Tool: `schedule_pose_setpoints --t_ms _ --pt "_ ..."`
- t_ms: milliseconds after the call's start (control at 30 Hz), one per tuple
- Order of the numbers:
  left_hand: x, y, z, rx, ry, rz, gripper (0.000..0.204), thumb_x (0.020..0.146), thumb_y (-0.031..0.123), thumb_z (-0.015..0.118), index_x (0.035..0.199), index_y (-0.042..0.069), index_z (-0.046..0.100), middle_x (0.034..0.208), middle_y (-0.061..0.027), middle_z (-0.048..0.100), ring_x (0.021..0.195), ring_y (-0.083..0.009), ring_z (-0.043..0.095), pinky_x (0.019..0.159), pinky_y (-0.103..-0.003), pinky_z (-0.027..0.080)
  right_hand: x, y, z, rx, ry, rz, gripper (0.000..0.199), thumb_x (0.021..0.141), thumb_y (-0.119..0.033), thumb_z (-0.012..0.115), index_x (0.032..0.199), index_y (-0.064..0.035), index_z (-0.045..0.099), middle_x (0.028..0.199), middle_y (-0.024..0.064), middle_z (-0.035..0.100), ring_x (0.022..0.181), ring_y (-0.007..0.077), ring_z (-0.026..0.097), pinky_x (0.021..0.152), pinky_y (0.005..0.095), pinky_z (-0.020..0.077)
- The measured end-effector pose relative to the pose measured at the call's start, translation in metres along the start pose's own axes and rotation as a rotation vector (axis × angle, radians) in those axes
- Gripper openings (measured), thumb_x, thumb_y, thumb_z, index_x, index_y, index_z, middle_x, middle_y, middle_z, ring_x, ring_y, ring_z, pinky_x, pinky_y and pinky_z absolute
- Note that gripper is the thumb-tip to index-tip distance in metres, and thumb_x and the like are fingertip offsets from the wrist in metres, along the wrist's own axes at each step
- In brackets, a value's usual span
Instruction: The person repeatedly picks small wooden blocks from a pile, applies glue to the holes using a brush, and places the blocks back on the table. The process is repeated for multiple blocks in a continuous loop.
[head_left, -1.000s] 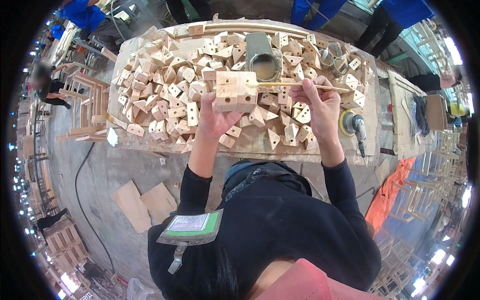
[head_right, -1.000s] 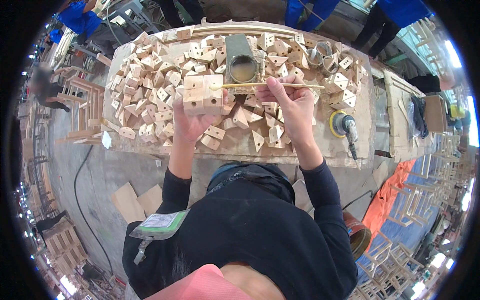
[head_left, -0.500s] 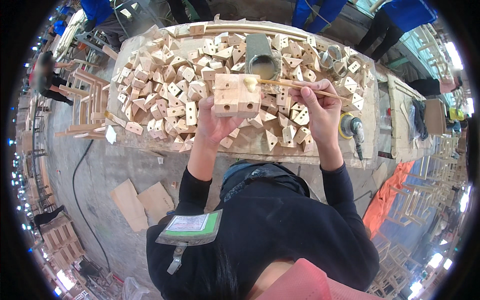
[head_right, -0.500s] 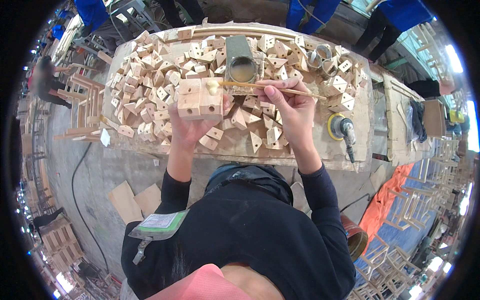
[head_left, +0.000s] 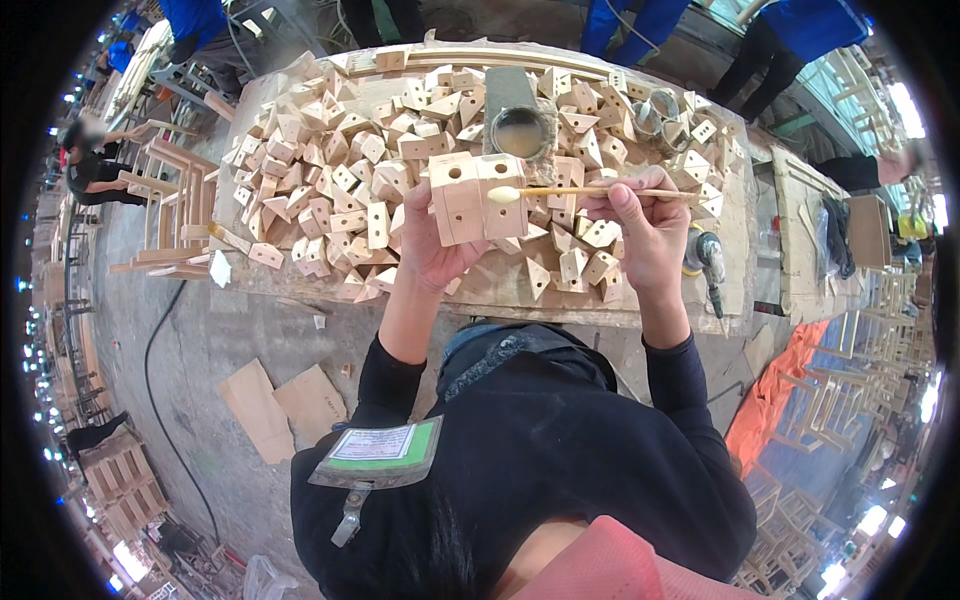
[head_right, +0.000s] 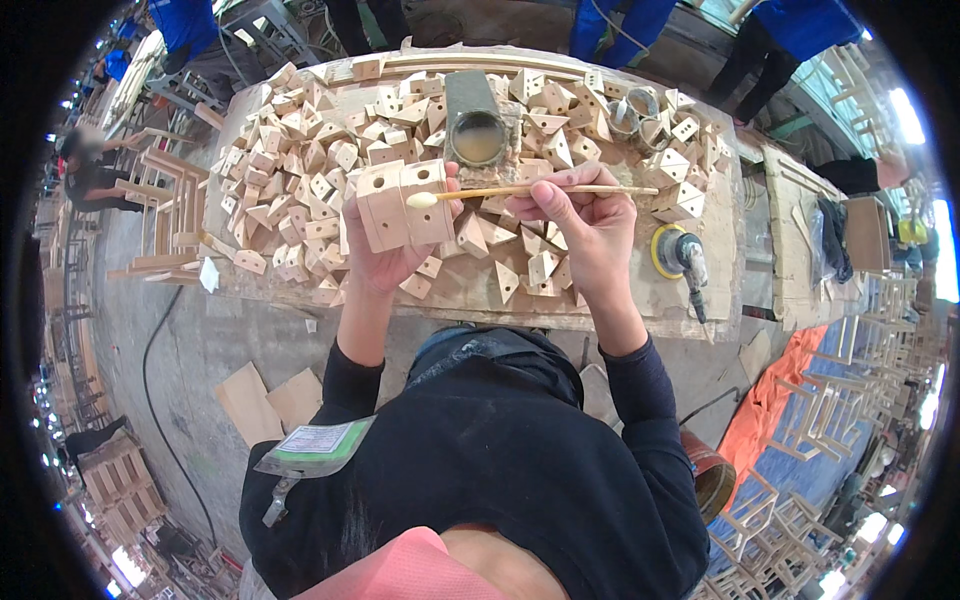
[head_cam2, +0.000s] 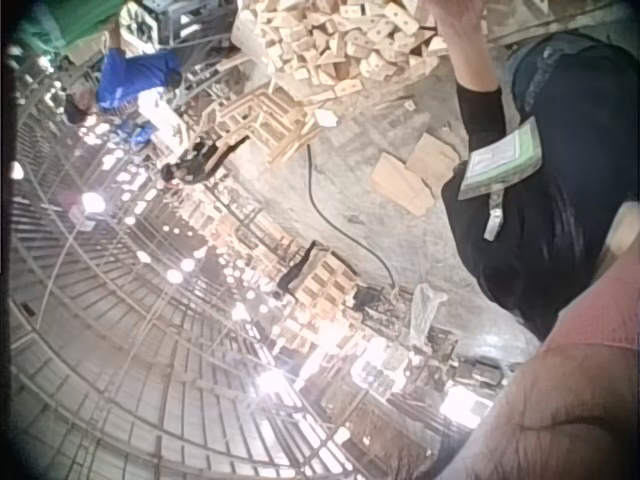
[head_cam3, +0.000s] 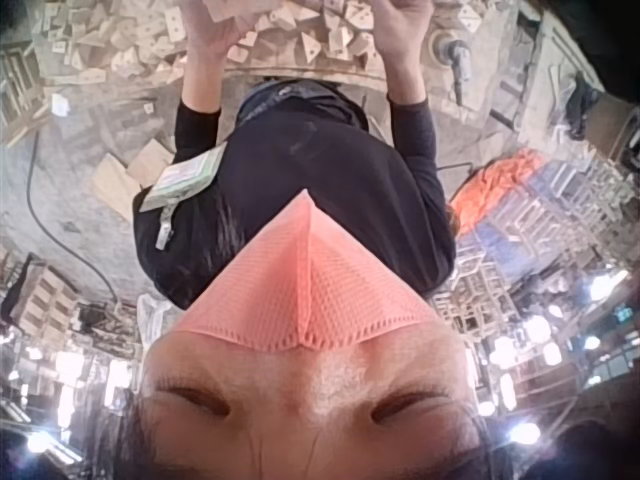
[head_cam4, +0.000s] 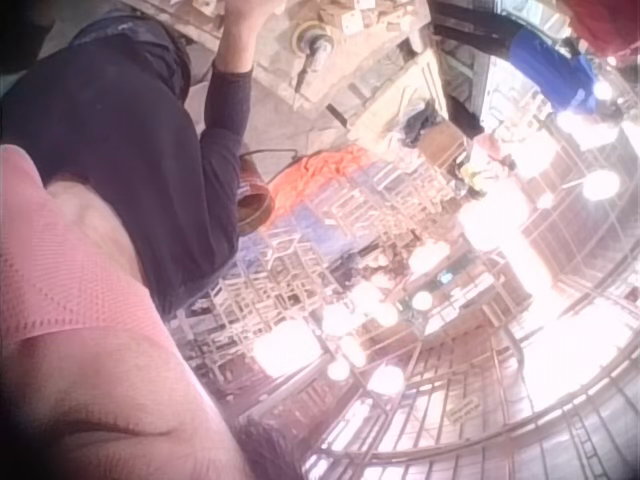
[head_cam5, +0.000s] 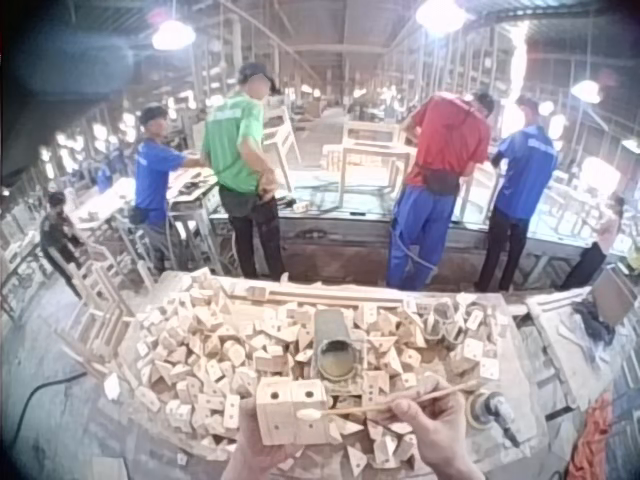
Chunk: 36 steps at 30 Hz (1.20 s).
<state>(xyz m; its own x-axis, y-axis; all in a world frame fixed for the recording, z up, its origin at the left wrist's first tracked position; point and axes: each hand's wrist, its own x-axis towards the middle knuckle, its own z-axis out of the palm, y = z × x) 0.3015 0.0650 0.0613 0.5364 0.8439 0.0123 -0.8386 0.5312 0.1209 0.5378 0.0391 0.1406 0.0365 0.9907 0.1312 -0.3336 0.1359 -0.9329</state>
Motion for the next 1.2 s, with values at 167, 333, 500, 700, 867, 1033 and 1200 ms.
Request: schedule_pose_setpoints --t_ms 167,333,500,700,867,1033,1200 --pt "0.000 -0.006 -0.003 -0.033 -0.045 -0.015 0.094 0.083 0.055 0.061 0.141 -0.011 0.026 0.140 -0.0247 0.037 0.117 -0.0406 0.049 0.099 -0.042 0.049 0.005 -0.002 -0.002 -0.006 0.004 -0.049 0.011 0.091 0.000 0.062 0.092 0.0005 0.051 0.097 0.0204 0.069 0.086 0.0241 0.071 0.074 0.0306 0.0597" --pt "-0.001 -0.009 -0.002 -0.068 -0.045 -0.027 0.095 0.082 0.056 0.062 0.140 -0.011 0.028 0.137 -0.0249 0.037 0.115 -0.0402 0.049 0.099 -0.041 0.048 0.006 -0.005 -0.002 0.032 -0.036 -0.072 0.011 0.090 0.001 0.062 0.092 -0.0004 0.051 0.098 0.0211 0.068 0.088 0.0246 0.070 0.076 0.0305 0.0594" --pt "-0.002 -0.013 0.006 -0.052 -0.005 0.039 0.095 0.083 0.055 0.062 0.140 -0.011 0.025 0.136 -0.0277 0.037 0.122 -0.0394 0.046 0.103 -0.042 0.046 0.000 -0.005 -0.009 -0.011 -0.115 -0.062 0.012 0.090 0.002 0.062 0.090 -0.0011 0.050 0.098 0.0216 0.068 0.088 0.0252 0.070 0.075 0.0312 0.0597" --pt "-0.003 -0.012 0.004 -0.119 -0.052 0.005 0.089 0.085 0.051 0.062 0.142 -0.007 0.026 0.137 -0.0244 0.040 0.126 -0.0376 0.046 0.105 -0.046 0.044 -0.007 -0.002 -0.016 -0.050 -0.105 -0.041 0.012 0.092 -0.006 0.062 0.092 -0.0038 0.050 0.091 0.0180 0.068 0.079 0.0245 0.071 0.069 0.0316 0.0602" --pt "-0.005 -0.026 0.032 0.471 0.160 0.338 0.070 0.082 0.020 0.072 0.139 0.002 0.034 0.133 -0.0173 0.050 0.121 -0.0278 0.053 0.102 -0.039 0.048 -0.010 -0.004 -0.017 0.125 -0.022 -0.034 0.012 0.094 -0.009 0.061 0.090 -0.0040 0.050 0.088 0.0172 0.068 0.077 0.0238 0.071 0.066 0.0323 0.0599" --pt "0.004 -0.037 0.062 1.199 0.221 0.714 0.080 0.067 -0.002 0.079 0.134 0.004 0.035 0.128 -0.0101 0.045 0.119 -0.0207 0.050 0.100 -0.037 0.047 -0.021 -0.011 0.006 -0.009 0.104 -0.181 0.013 0.092 -0.004 0.061 0.088 -0.0021 0.049 0.088 0.0190 0.068 0.078 0.0244 0.070 0.068 0.0340 0.0602" --pt "0.007 -0.042 0.070 1.373 0.214 0.939 0.081 0.066 0.002 0.082 0.132 0.004 0.035 0.126 -0.0099 0.039 0.117 -0.0205 0.048 0.099 -0.036 0.048 -0.030 -0.004 0.016 -0.021 0.095 -0.325 0.014 0.087 0.008 0.062 0.089 0.0022 0.049 0.096 0.0226 0.066 0.089 0.0266 0.069 0.077 0.0360 0.0604"
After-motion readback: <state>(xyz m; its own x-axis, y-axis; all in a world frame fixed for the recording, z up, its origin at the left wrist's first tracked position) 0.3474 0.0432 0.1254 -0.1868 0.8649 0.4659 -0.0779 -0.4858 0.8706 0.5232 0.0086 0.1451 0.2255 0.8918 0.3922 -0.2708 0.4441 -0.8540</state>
